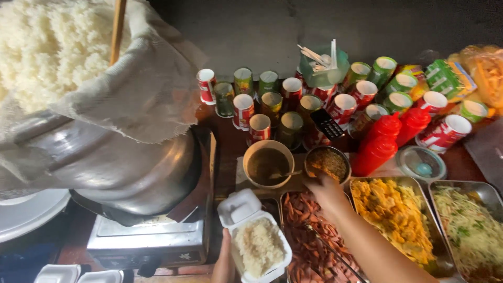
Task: The person scoops steaming white rice from a large cloth-lined steamer into a styrofoam container using chopsticks. They then add sliced sausages, mushrooms, and scrambled eggs from metal trays using tongs, followed by a red sauce from a squeeze bottle and a spoonful of fried garlic.
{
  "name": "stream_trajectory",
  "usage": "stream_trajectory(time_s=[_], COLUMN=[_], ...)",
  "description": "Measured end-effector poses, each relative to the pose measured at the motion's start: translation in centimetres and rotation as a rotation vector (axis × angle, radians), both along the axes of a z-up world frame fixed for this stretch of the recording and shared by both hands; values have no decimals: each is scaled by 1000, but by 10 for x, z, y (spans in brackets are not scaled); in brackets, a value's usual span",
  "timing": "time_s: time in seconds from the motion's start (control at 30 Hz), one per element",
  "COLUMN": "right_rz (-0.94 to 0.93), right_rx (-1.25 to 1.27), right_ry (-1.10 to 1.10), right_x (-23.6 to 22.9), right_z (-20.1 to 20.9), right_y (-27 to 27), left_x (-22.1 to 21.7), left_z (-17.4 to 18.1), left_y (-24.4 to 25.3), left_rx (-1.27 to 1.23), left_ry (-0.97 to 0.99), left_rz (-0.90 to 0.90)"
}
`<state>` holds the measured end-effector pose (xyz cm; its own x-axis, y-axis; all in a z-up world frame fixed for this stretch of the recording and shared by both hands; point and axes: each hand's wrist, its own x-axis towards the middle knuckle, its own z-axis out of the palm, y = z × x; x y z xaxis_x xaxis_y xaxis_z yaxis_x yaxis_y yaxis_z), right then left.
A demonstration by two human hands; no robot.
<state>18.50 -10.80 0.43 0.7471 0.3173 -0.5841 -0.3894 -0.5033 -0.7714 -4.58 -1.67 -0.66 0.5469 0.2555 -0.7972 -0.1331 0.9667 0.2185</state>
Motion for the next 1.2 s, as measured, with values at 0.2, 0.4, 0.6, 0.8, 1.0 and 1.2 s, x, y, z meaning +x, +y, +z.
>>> stream_trajectory(time_s=[0.2,0.4,0.6,0.8,1.0,1.2], right_rz=[456,700,560,644,630,311], right_rx=[-474,-812,-686,-703,-760,-678], right_ry=[-336,-329,-150,-110,-444,-310], right_x=[-38,-50,-47,-35,-67,-97], right_z=[-38,-90,-25,-15,-49,-2], right_y=[-159,-199,-202,-242,-233,-231], left_x=[-5,-7,1,-17,-16,-21], left_z=[17,38,65,8,9,26], left_y=[-17,-42,-55,-35,-25,-27], left_rx=[-38,-67,-73,27,-6,71], left_ry=[69,117,129,113,69,189], left_rz=[59,103,200,53,-129,-235])
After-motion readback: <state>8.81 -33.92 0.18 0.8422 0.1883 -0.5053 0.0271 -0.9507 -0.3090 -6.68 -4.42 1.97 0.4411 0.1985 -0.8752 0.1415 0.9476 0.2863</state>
